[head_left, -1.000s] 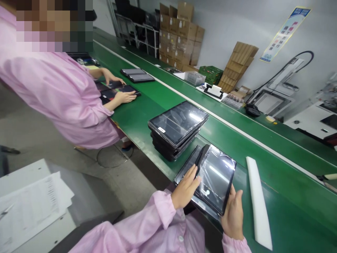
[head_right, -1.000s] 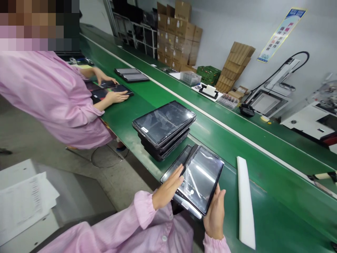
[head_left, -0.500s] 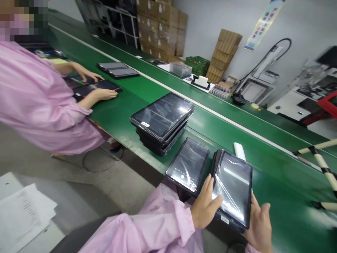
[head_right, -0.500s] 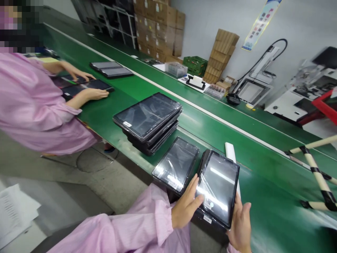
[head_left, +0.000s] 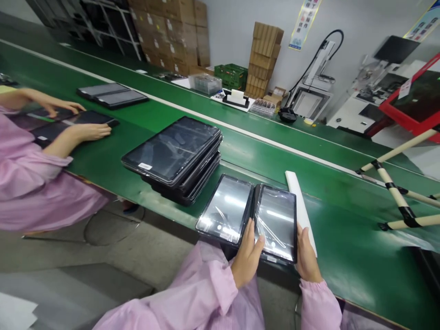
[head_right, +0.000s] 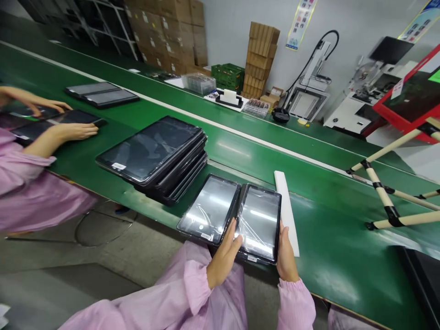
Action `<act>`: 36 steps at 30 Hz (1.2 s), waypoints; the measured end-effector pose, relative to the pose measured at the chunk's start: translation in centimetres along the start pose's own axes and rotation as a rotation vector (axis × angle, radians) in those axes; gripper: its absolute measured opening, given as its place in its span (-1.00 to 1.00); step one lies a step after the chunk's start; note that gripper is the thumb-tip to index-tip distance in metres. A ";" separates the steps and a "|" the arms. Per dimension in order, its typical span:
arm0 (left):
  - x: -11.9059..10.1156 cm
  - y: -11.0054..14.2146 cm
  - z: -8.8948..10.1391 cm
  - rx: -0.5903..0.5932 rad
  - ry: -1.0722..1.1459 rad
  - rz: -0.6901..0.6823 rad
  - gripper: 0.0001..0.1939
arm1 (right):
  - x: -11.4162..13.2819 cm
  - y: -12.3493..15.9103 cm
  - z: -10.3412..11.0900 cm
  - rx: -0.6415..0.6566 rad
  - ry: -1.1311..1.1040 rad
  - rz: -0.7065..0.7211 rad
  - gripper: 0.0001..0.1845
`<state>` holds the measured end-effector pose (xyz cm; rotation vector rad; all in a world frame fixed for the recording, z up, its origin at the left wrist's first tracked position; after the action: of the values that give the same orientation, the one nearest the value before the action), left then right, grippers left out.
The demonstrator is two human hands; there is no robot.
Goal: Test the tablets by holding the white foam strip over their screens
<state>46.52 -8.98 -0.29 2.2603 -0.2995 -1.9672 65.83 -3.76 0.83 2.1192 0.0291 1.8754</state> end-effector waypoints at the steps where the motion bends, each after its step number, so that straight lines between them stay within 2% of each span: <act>1: 0.2 0.6 -0.1 0.003 -0.006 0.003 -0.12 | -0.1 0.1 0.1 0.015 0.014 -0.026 -0.19; 6: 1.1 3.6 -0.4 0.005 -0.018 -0.005 -0.14 | -0.7 0.4 0.8 0.047 -0.020 -0.136 -0.14; 9: 1.5 4.2 -0.6 0.016 -0.009 0.010 -0.15 | -1.1 0.4 1.0 0.056 -0.061 -0.173 -0.12; 21: 1.0 1.8 -0.1 -0.117 0.081 -0.038 -0.25 | -1.7 2.2 -1.5 -0.037 -0.114 -0.058 -0.23; 25: 0.6 2.6 0.5 -0.095 0.064 -0.031 -0.25 | -1.7 1.8 -0.7 -0.088 -0.014 -0.029 -0.18; 27: 0.0 3.8 1.9 -0.025 0.023 -0.066 -0.26 | -1.2 1.6 0.7 -0.195 0.165 0.089 -0.21; 29: -0.9 4.7 4.7 0.006 -0.026 -0.182 -0.30 | -0.3 1.2 2.5 -0.347 0.412 0.288 -0.29; 31: -1.9 4.3 8.7 -0.114 -0.086 -0.343 -0.38 | 0.4 0.5 4.2 -0.443 0.613 0.441 -0.31; 32: -2.3 3.5 11.0 -0.241 -0.137 -0.403 -0.43 | 0.5 0.1 4.9 -0.456 0.672 0.465 -0.30; 34: -2.6 1.0 15.1 -0.469 -0.273 -0.441 -0.43 | 0.2 -0.8 5.9 -0.433 0.742 0.420 -0.27; 35: -2.5 -0.4 16.8 -0.507 -0.326 -0.421 -0.39 | -0.1 -1.2 6.2 -0.424 0.773 0.382 -0.25; 36: -2.2 -1.8 18.2 -0.494 -0.339 -0.375 -0.36 | -0.5 -1.4 6.3 -0.424 0.810 0.348 -0.24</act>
<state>28.37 -6.18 -1.18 1.7589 0.5635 -2.2733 72.19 -3.90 -0.59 1.0450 -0.5319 2.5333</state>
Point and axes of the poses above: each hand's wrist, its own y-axis away from the middle knuckle, its own z-axis out of the back of the hand, x = y × z, the point moved 1 cm from there along -y, towards the middle knuckle, and after that the axes turned 7 degrees about y, right-handed, at the moved point
